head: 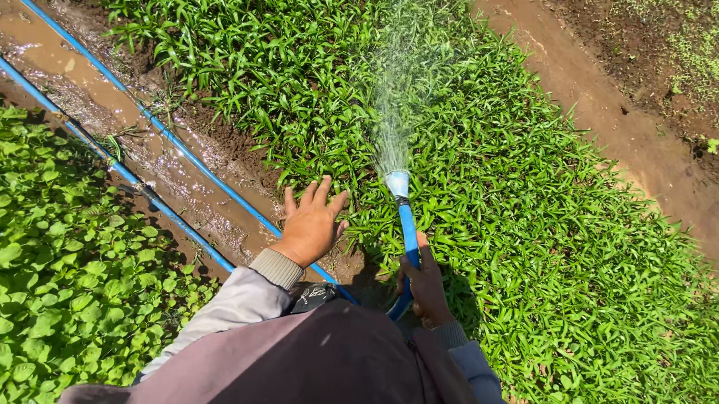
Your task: The person waters different patches of green crops in a garden bed by spraying them using a hose with a nozzle.
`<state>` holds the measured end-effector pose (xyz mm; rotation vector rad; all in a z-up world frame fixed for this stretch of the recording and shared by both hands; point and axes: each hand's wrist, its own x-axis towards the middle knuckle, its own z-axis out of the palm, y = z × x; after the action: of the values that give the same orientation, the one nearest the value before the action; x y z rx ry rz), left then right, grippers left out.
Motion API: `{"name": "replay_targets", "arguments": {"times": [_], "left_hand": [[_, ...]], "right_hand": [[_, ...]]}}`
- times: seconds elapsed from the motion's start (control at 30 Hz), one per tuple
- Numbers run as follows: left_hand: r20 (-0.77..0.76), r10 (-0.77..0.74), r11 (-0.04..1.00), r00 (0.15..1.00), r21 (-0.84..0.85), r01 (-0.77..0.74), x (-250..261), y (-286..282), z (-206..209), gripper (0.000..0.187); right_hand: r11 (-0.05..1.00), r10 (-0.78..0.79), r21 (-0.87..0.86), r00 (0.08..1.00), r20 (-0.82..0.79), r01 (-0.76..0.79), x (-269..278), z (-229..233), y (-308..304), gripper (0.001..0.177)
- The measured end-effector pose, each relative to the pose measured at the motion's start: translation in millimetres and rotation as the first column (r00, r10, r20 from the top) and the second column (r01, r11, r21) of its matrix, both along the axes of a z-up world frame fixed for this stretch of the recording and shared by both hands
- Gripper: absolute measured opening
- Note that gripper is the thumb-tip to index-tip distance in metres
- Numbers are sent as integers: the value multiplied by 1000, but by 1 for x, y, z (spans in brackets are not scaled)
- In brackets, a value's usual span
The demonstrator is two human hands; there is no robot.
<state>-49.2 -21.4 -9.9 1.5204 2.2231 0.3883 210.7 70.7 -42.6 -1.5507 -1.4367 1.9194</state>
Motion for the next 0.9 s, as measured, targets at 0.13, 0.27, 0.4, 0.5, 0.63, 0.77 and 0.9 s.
{"name": "replay_targets", "arguments": {"times": [0.13, 0.27, 0.4, 0.5, 0.63, 0.77, 0.9], "left_hand": [[32, 25, 1000, 999, 16, -25, 7, 11, 3, 62], [77, 25, 1000, 997, 13, -26, 8, 16, 6, 64], [90, 38, 999, 995, 4, -38, 7, 13, 6, 64], [78, 68, 998, 995, -4, -68, 8, 12, 3, 66], [64, 63, 997, 996, 45, -66, 10, 7, -3, 63], [32, 71, 996, 997, 59, -73, 11, 2, -5, 62], [19, 43, 999, 999, 22, -44, 17, -1, -1, 60]], "right_hand": [[998, -1, -69, 999, 44, 4, 16, 2, 4, 68], [997, -75, -4, 992, 99, 76, 22, -5, 16, 75], [998, -61, -1, 980, 191, 62, 22, -13, 28, 72], [1000, -24, -17, 1000, 18, 24, 21, -19, 25, 79], [997, -46, -62, 994, 94, 52, 20, -18, 23, 75], [992, -120, -32, 993, -3, 120, 25, -15, 12, 62], [995, -35, -86, 996, 82, 42, 33, -10, -4, 64]]}}
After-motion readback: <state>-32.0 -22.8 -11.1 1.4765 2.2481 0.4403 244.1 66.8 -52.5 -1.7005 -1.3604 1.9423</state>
